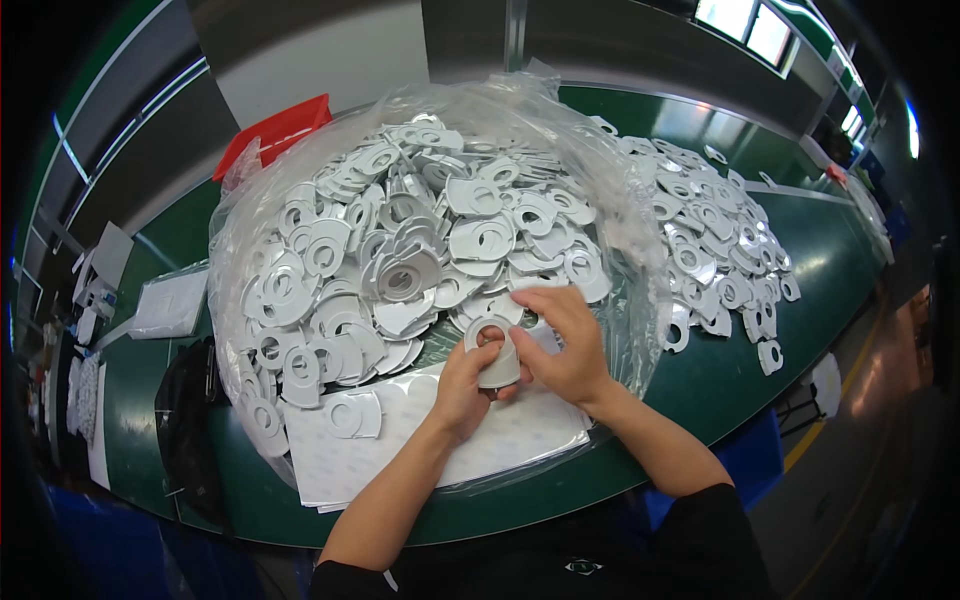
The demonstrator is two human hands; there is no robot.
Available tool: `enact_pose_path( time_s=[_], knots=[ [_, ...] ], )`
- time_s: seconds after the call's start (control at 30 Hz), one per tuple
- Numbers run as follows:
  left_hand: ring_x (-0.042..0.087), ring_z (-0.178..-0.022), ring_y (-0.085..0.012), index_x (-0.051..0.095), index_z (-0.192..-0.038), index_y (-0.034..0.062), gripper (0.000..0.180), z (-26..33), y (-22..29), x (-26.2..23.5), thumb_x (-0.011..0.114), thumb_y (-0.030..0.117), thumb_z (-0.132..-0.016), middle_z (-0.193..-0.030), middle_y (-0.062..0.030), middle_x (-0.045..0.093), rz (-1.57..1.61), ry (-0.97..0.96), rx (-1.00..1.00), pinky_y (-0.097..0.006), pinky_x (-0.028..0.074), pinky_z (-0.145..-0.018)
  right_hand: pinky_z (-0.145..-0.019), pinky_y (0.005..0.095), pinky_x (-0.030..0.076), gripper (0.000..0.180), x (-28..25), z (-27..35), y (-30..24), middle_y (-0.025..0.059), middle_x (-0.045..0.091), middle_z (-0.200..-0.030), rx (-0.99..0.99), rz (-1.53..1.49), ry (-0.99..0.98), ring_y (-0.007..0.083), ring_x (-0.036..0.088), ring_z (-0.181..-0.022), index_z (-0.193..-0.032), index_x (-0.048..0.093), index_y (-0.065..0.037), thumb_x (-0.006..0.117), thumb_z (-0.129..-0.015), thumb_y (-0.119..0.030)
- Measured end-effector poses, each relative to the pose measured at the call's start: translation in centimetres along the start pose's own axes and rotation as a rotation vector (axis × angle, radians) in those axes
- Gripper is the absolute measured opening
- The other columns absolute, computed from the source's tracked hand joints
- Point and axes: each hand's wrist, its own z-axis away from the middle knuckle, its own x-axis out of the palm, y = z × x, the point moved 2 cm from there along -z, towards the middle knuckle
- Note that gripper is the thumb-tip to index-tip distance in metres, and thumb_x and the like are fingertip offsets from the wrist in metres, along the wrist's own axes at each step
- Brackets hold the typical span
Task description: Applying small circular stickers onto circular white components at a factory workbench.
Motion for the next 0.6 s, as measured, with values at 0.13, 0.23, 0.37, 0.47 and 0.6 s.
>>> enact_pose_path(
  time_s=[0.13, 0.23, 0.37, 0.47, 0.6],
  knots=[
    [0.058, -0.070, -0.0178, 0.047, -0.105, 0.0038, 0.019, -0.23, 0.13, 0.34, 0.040, 0.014, -0.091, -0.086, -0.0130, 0.059, -0.078, -0.131, -0.003, -0.026, 0.040, -0.050, -0.051, 0.0246, 0.048, 0.020, 0.49, 1.12, 1.30, 0.0084, 0.064, -0.080, 0.686, -0.663, -0.253, 0.0134, 0.062, -0.061, -0.097, 0.064, 0.005, 0.062, -0.081, -0.006],
    [0.058, -0.070, -0.0181, 0.047, -0.105, 0.0021, 0.020, -0.29, -0.03, 0.45, 0.039, 0.014, -0.091, -0.085, -0.0140, 0.059, -0.123, -0.145, -0.013, -0.025, 0.039, -0.049, -0.041, 0.0210, 0.044, 0.014, 0.58, 1.14, 1.17, 0.0068, 0.061, -0.069, 0.680, -0.694, -0.187, 0.0103, 0.057, -0.045, -0.089, 0.063, 0.007, 0.061, -0.082, -0.005],
    [0.059, -0.069, -0.0124, 0.050, -0.106, 0.0021, 0.024, -0.32, -0.32, 0.26, 0.041, 0.019, -0.092, -0.087, -0.0092, 0.061, -0.195, -0.206, -0.006, -0.021, 0.040, -0.048, -0.047, 0.0203, 0.046, 0.009, 0.19, 1.04, 0.85, 0.0054, 0.061, -0.069, 0.732, -0.644, -0.206, 0.0078, 0.057, -0.053, -0.086, 0.063, 0.004, 0.062, -0.083, -0.005],
    [0.059, -0.072, -0.0155, 0.047, -0.112, 0.0010, 0.028, -0.35, -0.35, 0.40, 0.044, 0.020, -0.093, -0.087, -0.0112, 0.060, -0.256, -0.267, -0.040, -0.022, 0.039, -0.049, -0.039, 0.0220, 0.044, 0.013, 0.14, 1.12, 1.06, 0.0051, 0.060, -0.064, 0.714, -0.612, -0.199, 0.0086, 0.058, -0.048, -0.076, 0.060, 0.004, 0.062, -0.082, -0.007],
    [0.059, -0.071, -0.0146, 0.047, -0.117, 0.0028, 0.041, -0.29, -0.68, 0.29, 0.042, 0.038, -0.095, -0.086, -0.0094, 0.060, -0.424, -0.321, 0.005, -0.021, 0.037, -0.047, -0.039, 0.0219, 0.043, 0.023, -0.09, 0.94, 0.61, 0.0038, 0.060, -0.061, 0.760, -0.497, -0.209, 0.0082, 0.056, -0.045, -0.066, 0.057, 0.000, 0.067, -0.081, -0.013]
  ],
)
